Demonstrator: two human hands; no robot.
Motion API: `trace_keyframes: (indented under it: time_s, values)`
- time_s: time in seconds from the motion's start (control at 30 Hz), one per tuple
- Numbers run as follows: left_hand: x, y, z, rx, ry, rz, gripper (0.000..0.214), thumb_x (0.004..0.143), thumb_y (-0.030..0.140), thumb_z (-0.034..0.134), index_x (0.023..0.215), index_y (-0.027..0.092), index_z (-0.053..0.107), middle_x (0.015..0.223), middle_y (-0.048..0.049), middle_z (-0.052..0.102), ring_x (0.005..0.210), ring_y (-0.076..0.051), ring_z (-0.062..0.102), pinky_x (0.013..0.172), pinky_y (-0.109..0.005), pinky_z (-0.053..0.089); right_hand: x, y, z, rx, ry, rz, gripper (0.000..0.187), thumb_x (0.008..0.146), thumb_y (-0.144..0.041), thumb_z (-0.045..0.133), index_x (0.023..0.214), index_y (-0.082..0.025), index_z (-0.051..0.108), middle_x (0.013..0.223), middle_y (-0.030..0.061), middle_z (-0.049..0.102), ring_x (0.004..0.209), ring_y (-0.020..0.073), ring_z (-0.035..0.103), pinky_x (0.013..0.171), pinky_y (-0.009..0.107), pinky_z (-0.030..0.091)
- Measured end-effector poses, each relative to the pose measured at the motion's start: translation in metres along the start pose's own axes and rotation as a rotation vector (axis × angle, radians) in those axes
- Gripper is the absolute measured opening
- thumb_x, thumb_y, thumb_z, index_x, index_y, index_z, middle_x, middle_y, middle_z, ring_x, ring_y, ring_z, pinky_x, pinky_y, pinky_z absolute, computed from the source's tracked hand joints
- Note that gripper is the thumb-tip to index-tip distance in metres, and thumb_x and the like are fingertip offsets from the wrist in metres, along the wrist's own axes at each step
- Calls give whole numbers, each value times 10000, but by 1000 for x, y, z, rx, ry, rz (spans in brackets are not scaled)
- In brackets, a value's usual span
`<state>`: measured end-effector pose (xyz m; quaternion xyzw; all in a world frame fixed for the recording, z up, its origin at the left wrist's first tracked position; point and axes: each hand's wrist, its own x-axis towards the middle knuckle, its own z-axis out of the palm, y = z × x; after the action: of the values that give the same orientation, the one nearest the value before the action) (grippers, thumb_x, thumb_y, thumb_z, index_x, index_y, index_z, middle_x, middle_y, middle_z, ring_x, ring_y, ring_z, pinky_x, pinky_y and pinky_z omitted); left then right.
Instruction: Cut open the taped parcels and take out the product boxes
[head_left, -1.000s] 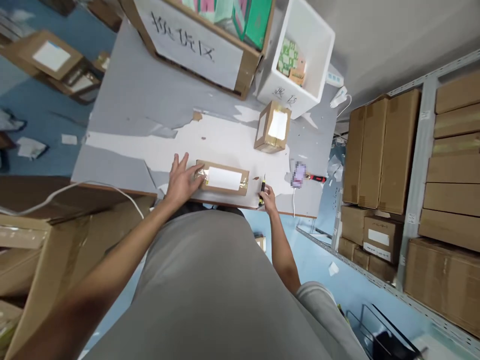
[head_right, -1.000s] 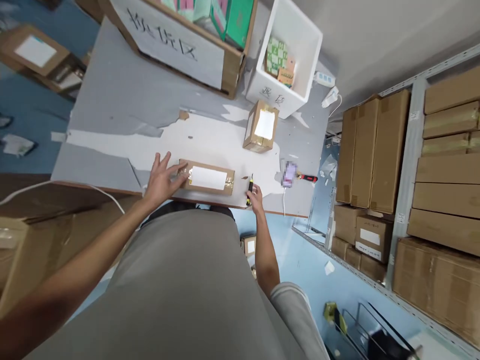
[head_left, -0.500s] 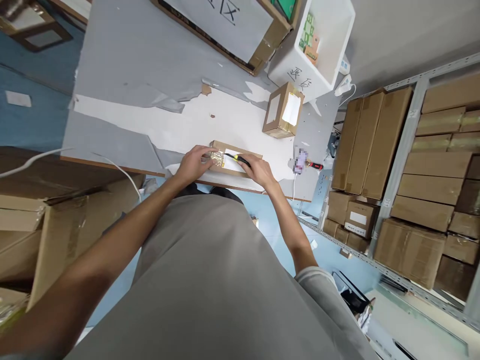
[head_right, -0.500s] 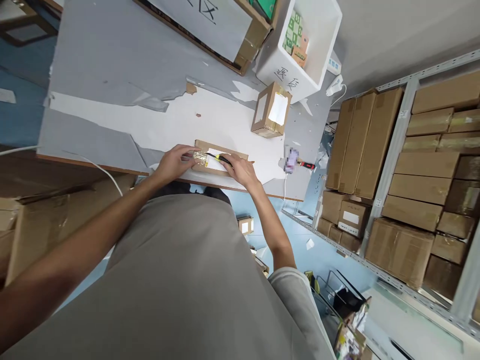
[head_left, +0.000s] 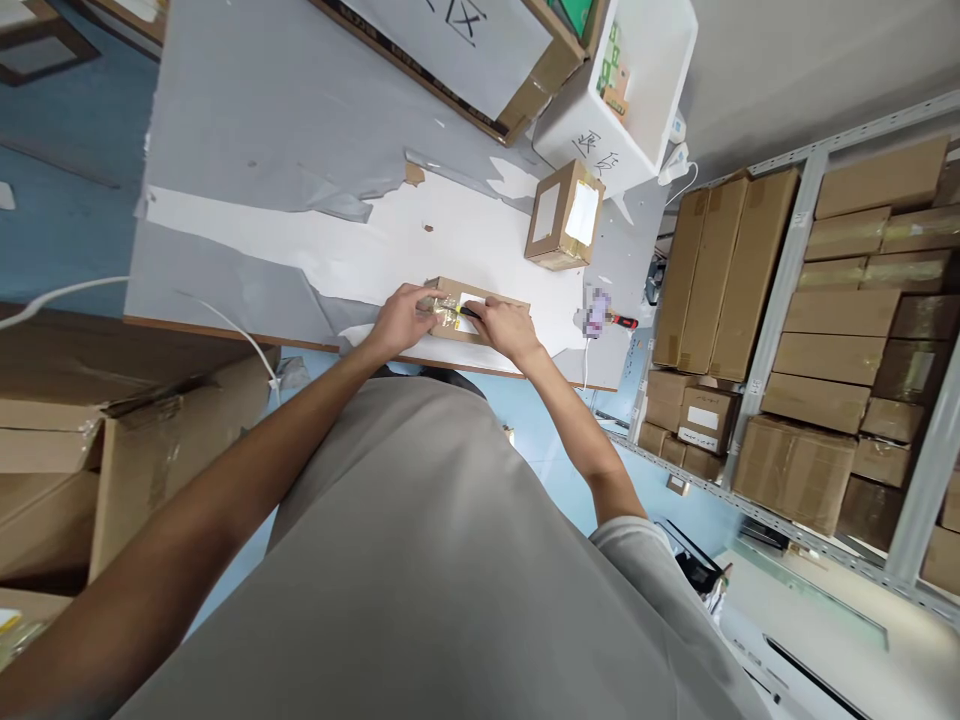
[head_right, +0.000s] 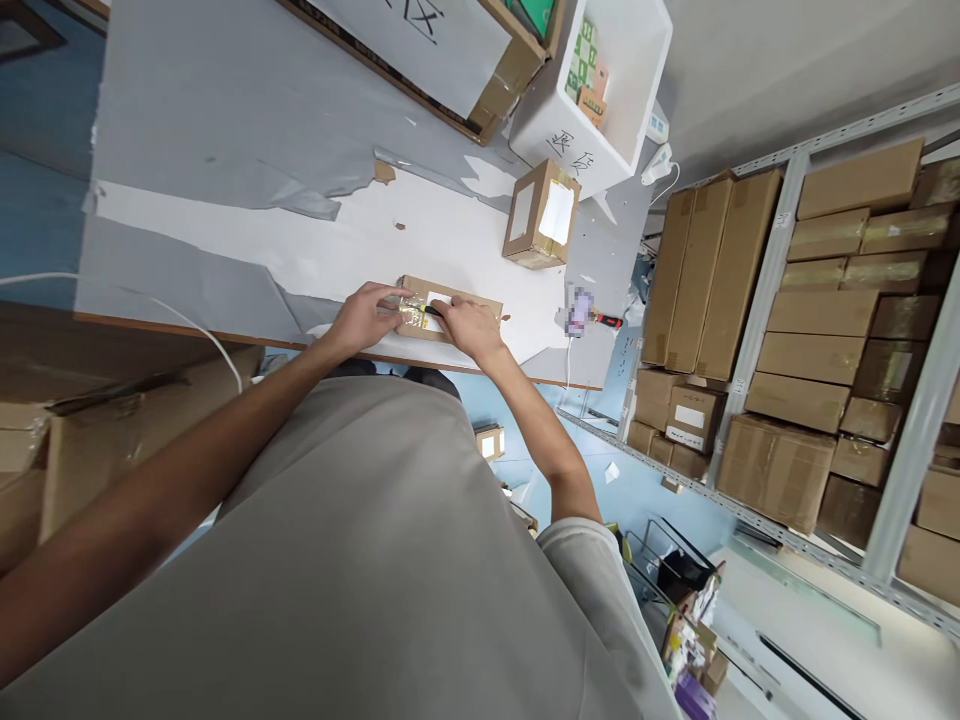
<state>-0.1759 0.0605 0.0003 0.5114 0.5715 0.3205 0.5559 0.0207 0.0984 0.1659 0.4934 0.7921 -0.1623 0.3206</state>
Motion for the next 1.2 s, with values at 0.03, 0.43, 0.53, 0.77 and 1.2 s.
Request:
trace_keyframes:
  time_s: [0.03,0.43,0.53,0.77,1.2]
  values:
    - [0,-1,0,-4,-4,-4,502,865,216,878,1368,219,889,1412,-118,762,1051,-269,822,1157,-485,678,1,-2,-1,-8,-2,1,487,1306,-457,411,1628,-261,718,1405,151,815,1257,330,790,997,376,570]
    - [0,4,1,48,51,-58,505,843,220,837,1343,221,900,1450,-144,758,1072,-309,836,1117,-513,694,18,-2,4,-46,-7,4,393,1232,-141,496,1445,-149,827,1364,224,860,1332,358,819,1101,450,626]
    - [-1,6,3,55,84,-79,486,835,244,825,1314,215,899,1455,-131,760,1077,-299,833,1128,-478,682,-1,36,15,-53,-50,117,410,1177,-37,507,1353,-119,867,1339,256,861,1307,372,827,1049,436,613]
    - [-4,10,9,29,140,-140,496,837,252,834,1331,229,875,1488,-131,763,1111,-291,834,1069,-444,708,-42,125,62,55,-12,227,386,1238,-256,524,1481,-169,810,1317,278,849,1246,396,800,1033,487,567]
    - [-18,17,19,-10,324,-304,503,886,255,768,1381,181,820,1271,-52,826,1075,-221,716,1027,-381,650,-19,136,196,874,312,130,379,1268,-384,487,1547,-254,707,1506,106,825,1341,279,783,1124,343,561]
